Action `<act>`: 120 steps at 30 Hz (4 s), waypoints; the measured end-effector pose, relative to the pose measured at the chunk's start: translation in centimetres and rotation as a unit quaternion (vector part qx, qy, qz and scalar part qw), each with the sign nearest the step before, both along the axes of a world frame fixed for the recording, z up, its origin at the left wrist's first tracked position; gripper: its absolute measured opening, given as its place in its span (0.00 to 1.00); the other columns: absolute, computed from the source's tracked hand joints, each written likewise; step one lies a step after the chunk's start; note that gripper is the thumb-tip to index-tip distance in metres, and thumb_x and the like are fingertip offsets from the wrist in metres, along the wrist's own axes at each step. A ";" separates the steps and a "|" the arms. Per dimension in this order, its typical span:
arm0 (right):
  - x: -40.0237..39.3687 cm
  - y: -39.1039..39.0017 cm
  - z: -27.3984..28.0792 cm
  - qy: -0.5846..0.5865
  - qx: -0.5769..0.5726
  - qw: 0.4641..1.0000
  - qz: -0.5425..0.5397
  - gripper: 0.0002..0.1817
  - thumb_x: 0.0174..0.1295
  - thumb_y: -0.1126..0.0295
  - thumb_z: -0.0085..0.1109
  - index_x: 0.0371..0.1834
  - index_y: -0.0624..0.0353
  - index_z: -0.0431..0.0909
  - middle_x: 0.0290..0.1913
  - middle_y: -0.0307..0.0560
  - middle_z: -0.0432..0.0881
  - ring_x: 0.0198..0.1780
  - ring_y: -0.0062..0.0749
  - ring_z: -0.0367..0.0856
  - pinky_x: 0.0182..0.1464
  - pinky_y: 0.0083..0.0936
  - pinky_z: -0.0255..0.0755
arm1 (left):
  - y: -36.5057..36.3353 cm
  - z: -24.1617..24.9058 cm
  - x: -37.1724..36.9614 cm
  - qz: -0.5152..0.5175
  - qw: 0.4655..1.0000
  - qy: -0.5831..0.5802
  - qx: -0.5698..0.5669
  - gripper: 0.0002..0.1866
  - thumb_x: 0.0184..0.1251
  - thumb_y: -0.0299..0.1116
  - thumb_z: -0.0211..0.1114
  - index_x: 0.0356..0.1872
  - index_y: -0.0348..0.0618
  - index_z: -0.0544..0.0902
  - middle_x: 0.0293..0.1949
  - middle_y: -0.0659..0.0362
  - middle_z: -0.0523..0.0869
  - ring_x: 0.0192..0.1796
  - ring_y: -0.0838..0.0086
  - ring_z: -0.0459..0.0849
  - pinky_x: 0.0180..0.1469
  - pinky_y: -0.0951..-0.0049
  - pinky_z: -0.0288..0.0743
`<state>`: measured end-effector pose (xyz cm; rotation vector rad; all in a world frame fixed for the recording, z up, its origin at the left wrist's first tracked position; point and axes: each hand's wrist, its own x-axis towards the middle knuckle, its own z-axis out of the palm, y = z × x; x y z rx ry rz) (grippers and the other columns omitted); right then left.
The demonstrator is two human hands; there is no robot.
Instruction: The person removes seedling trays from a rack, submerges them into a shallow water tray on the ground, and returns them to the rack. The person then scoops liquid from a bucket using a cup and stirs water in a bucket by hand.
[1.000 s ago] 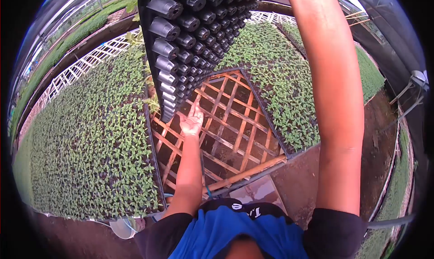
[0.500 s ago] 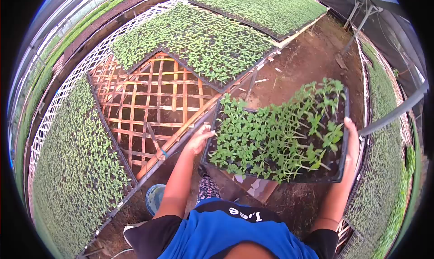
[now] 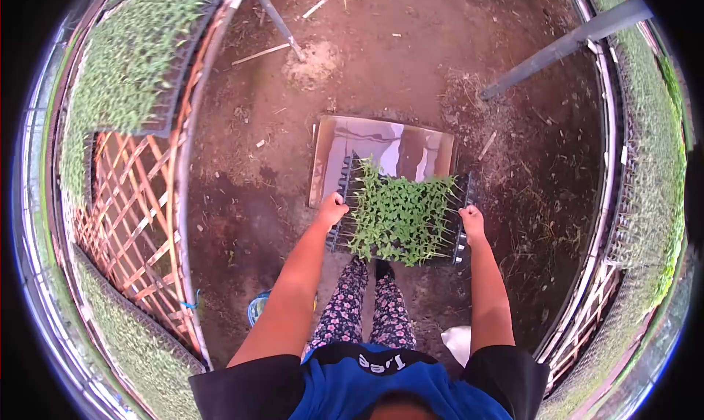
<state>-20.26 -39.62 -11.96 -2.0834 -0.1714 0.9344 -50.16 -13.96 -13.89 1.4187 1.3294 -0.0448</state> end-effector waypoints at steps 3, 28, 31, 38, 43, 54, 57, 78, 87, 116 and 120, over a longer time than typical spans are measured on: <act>0.3 0.9 -7.6 -0.016 -0.033 0.999 -0.026 0.14 0.50 0.68 0.53 0.13 0.56 0.61 0.16 0.31 0.58 0.21 0.17 0.56 0.25 0.21 0.54 | 1.5 -7.6 0.8 -0.006 0.999 0.013 0.031 0.11 0.39 0.28 0.63 0.20 0.41 0.68 0.18 0.57 0.71 0.24 0.72 0.70 0.29 0.70 0.65; 12.0 0.8 -47.4 -0.157 -0.150 0.976 -0.012 0.17 0.56 0.62 0.48 0.45 0.59 0.70 0.36 0.48 0.76 0.39 0.33 0.74 0.43 0.27 0.65 | 18.3 -44.4 -3.4 0.200 0.968 0.106 0.108 0.19 0.54 0.33 0.55 0.47 0.38 0.72 0.41 0.48 0.78 0.44 0.59 0.76 0.49 0.67 0.67; 9.6 0.2 -43.3 -0.146 -0.365 0.920 -0.012 0.27 0.54 0.53 0.47 0.59 0.44 0.60 0.55 0.50 0.68 0.55 0.45 0.66 0.54 0.44 0.58 | 15.8 -40.4 -3.6 0.154 0.902 0.277 0.294 0.19 0.55 0.37 0.55 0.48 0.41 0.72 0.44 0.48 0.76 0.50 0.56 0.72 0.53 0.61 0.63; -10.6 -5.4 -37.0 -0.055 -0.368 0.927 0.048 0.13 0.52 0.67 0.51 0.40 0.58 0.76 0.38 0.49 0.78 0.46 0.40 0.75 0.47 0.35 0.68 | 1.0 -26.1 1.6 0.026 0.924 0.300 0.236 0.22 0.51 0.41 0.54 0.49 0.47 0.71 0.46 0.52 0.73 0.50 0.60 0.72 0.53 0.55 0.61; -19.6 0.6 -17.5 0.087 -0.220 0.963 0.131 0.17 0.51 0.68 0.53 0.46 0.59 0.73 0.46 0.49 0.76 0.48 0.36 0.73 0.53 0.27 0.64 | -4.0 -10.6 8.9 -0.120 0.977 0.172 0.046 0.13 0.47 0.42 0.56 0.33 0.49 0.77 0.39 0.55 0.78 0.44 0.62 0.75 0.42 0.58 0.67; -16.8 4.1 13.7 0.427 0.039 0.893 0.136 0.23 0.53 0.68 0.54 0.52 0.66 0.67 0.51 0.49 0.73 0.51 0.33 0.71 0.56 0.25 0.60 | 6.6 35.0 29.2 -0.316 0.867 -0.045 0.383 0.12 0.48 0.37 0.57 0.34 0.49 0.82 0.38 0.56 0.82 0.45 0.64 0.78 0.46 0.58 0.68; -16.0 1.7 16.0 0.400 0.040 0.907 0.128 0.23 0.53 0.68 0.53 0.52 0.66 0.67 0.50 0.49 0.73 0.51 0.33 0.71 0.56 0.25 0.60 | 4.1 41.2 31.0 -0.319 0.842 -0.086 0.427 0.12 0.48 0.36 0.57 0.35 0.49 0.82 0.39 0.56 0.82 0.45 0.64 0.78 0.45 0.58 0.69; -6.8 -18.2 11.1 -0.038 -0.161 0.984 0.060 0.21 0.55 0.66 0.51 0.51 0.66 0.68 0.50 0.50 0.74 0.52 0.32 0.71 0.54 0.23 0.62 | -8.5 26.2 5.9 -0.490 0.792 0.146 0.335 0.11 0.52 0.35 0.57 0.38 0.46 0.76 0.38 0.52 0.78 0.44 0.60 0.77 0.43 0.60 0.72; -6.6 -24.1 10.9 -0.054 -0.264 0.959 0.093 0.22 0.53 0.63 0.52 0.50 0.64 0.70 0.49 0.51 0.75 0.52 0.36 0.72 0.54 0.26 0.62 | -27.7 15.0 -32.5 -0.164 0.932 0.310 -0.090 0.16 0.51 0.40 0.59 0.41 0.45 0.79 0.41 0.51 0.79 0.45 0.59 0.78 0.47 0.63 0.71; -5.9 1.3 -4.4 -0.101 -0.229 0.955 0.157 0.20 0.52 0.61 0.51 0.49 0.56 0.72 0.45 0.55 0.76 0.49 0.44 0.73 0.52 0.29 0.65 | 12.3 0.7 -11.5 -0.107 0.981 0.120 0.106 0.17 0.54 0.39 0.58 0.44 0.42 0.75 0.41 0.54 0.81 0.45 0.68 0.78 0.49 0.74 0.68; -0.3 2.0 -14.4 -0.095 -0.228 0.965 0.087 0.20 0.52 0.63 0.49 0.48 0.62 0.72 0.44 0.54 0.77 0.47 0.41 0.75 0.50 0.27 0.66 | 15.9 -8.7 -8.3 -0.021 0.994 0.100 0.049 0.16 0.57 0.37 0.57 0.44 0.40 0.75 0.41 0.58 0.80 0.46 0.73 0.77 0.51 0.76 0.66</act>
